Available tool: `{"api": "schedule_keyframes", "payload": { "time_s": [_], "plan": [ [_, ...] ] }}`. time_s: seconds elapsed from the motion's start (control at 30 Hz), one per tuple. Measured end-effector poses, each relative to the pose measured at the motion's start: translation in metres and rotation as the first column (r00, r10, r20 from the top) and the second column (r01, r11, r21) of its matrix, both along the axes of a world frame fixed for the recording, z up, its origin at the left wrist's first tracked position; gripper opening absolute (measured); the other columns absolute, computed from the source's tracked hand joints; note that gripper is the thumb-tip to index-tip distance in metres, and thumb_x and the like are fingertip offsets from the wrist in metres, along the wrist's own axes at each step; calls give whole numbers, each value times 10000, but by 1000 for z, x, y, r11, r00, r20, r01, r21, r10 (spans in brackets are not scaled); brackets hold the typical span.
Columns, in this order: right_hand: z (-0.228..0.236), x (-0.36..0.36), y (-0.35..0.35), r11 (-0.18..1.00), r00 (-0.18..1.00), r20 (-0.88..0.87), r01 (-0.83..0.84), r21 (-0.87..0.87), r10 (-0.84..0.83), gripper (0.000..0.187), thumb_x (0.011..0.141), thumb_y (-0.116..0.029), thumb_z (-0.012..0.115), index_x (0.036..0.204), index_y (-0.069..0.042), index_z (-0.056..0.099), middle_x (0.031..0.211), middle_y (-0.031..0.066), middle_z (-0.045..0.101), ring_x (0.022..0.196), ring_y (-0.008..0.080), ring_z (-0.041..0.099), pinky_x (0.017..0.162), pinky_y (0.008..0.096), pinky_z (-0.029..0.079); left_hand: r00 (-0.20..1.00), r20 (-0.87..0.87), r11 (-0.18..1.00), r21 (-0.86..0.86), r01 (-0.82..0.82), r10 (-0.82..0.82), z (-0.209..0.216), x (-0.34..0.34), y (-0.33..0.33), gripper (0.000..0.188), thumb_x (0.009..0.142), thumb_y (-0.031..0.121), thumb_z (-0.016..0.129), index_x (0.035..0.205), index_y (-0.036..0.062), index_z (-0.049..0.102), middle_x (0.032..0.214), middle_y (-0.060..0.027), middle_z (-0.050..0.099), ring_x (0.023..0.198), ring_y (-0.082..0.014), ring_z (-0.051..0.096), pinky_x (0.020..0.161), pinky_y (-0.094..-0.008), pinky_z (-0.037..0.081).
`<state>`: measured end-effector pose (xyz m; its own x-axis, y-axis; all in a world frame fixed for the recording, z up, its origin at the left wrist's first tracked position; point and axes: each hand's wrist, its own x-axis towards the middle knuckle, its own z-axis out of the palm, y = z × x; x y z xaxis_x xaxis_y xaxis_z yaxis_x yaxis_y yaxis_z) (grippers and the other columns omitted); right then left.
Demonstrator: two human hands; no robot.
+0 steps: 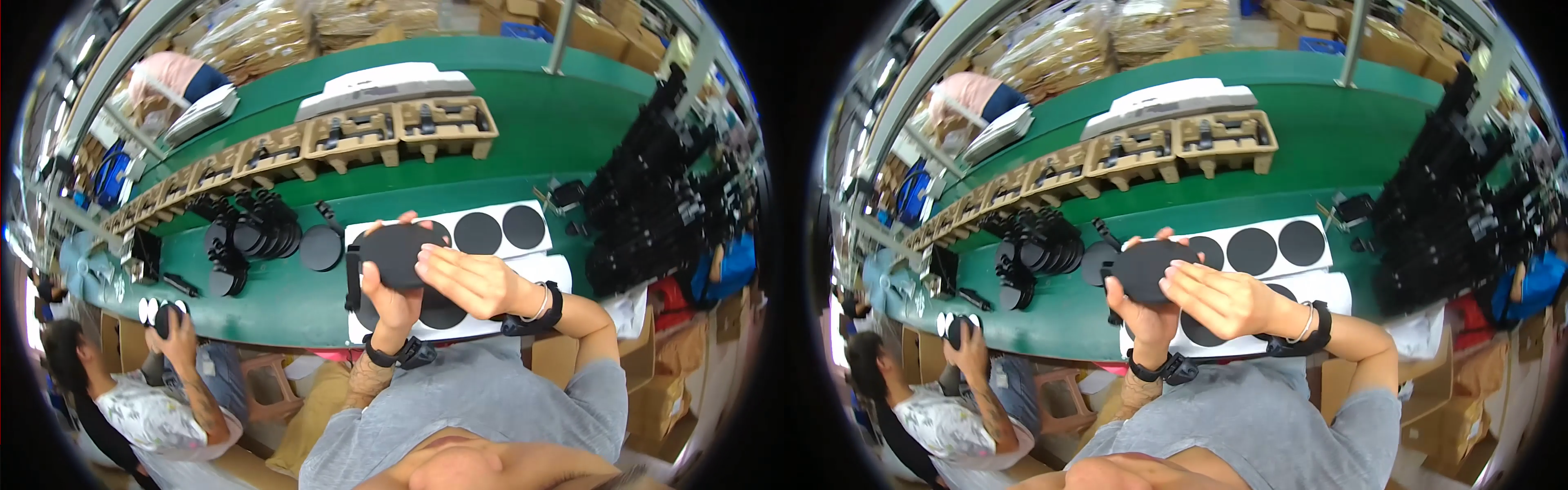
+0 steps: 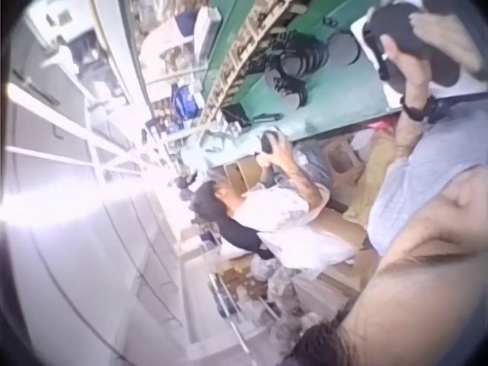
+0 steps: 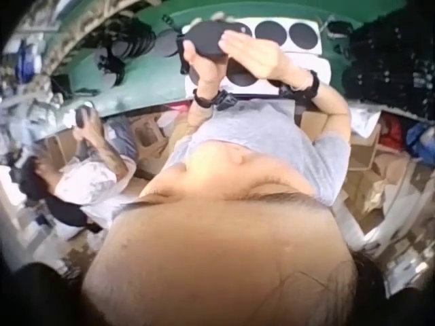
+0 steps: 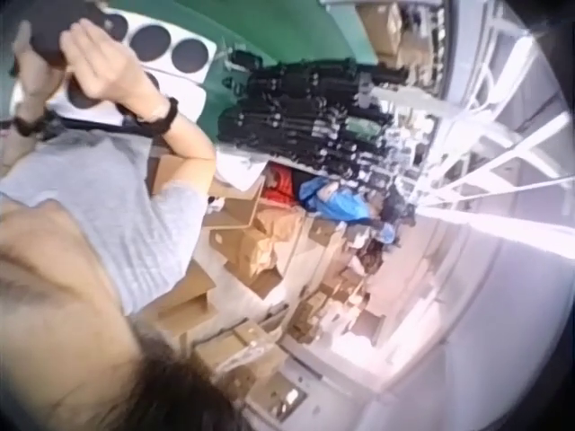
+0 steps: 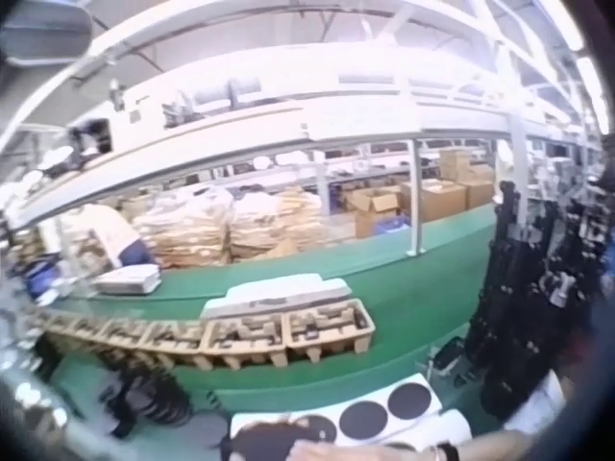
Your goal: The person peels circular pads from a sheet and presses them onto the flat surfaces of plastic stands, then places the assembled stands onto a stack.
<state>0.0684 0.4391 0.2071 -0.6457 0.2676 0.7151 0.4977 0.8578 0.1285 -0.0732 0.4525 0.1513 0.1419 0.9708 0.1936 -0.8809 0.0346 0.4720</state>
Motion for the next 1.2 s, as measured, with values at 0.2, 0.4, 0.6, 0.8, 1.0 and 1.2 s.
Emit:
{"api": "schedule_keyframes", "payload": {
  "time_s": [0.2,0.4,0.6,0.8,1.0,1.2],
  "plan": [
    [5,-36,76,769,910,-373,-106,-630,-180,257,757,-83,736,977,35,673,751,131,684,603,119,644,557,245,500,776,539,916,-19,400,-328,-42,-12,16,586,890,487,559,1228,24,442,1183,-195,543,1139,-317,519,993,-396,434],
    [1,-108,289,669,833,-340,47,-742,-437,374,759,-152,745,1048,65,650,865,172,701,721,150,660,641,290,525,908,384,919,-270,286,-170,-66,-27,15,251,946,247,464,1096,49,427,1302,-227,488,1178,-348,516,956,-380,448],
    [-12,-159,411,785,841,-79,461,-414,-535,238,666,-129,634,810,61,630,867,308,621,851,446,614,763,476,489,966,199,907,-354,230,-167,-71,-9,31,513,937,399,406,1318,80,279,1411,-156,412,1252,-218,443,954,-342,370],
    [-13,-163,423,931,948,106,315,-185,-300,221,702,-126,640,843,44,642,817,291,627,800,435,622,711,474,507,950,235,916,-296,270,-204,-69,2,45,518,909,459,360,1305,129,305,1472,-54,329,1350,-170,295,1092,-378,141],
    [-44,-165,423,878,879,346,419,-233,-328,387,731,-261,732,816,103,634,836,323,623,826,454,621,746,466,510,954,261,935,-277,222,-149,-71,5,57,390,872,521,398,1069,184,404,1440,-38,371,1151,-134,419,924,-324,277],
    [-77,-122,459,961,946,212,209,183,-246,410,827,-345,645,796,62,685,897,333,622,789,426,641,772,471,498,950,271,924,-300,238,-157,-65,5,55,557,897,480,429,1310,123,320,1368,-64,446,1166,-171,473,1000,-371,260]
  ]
}}
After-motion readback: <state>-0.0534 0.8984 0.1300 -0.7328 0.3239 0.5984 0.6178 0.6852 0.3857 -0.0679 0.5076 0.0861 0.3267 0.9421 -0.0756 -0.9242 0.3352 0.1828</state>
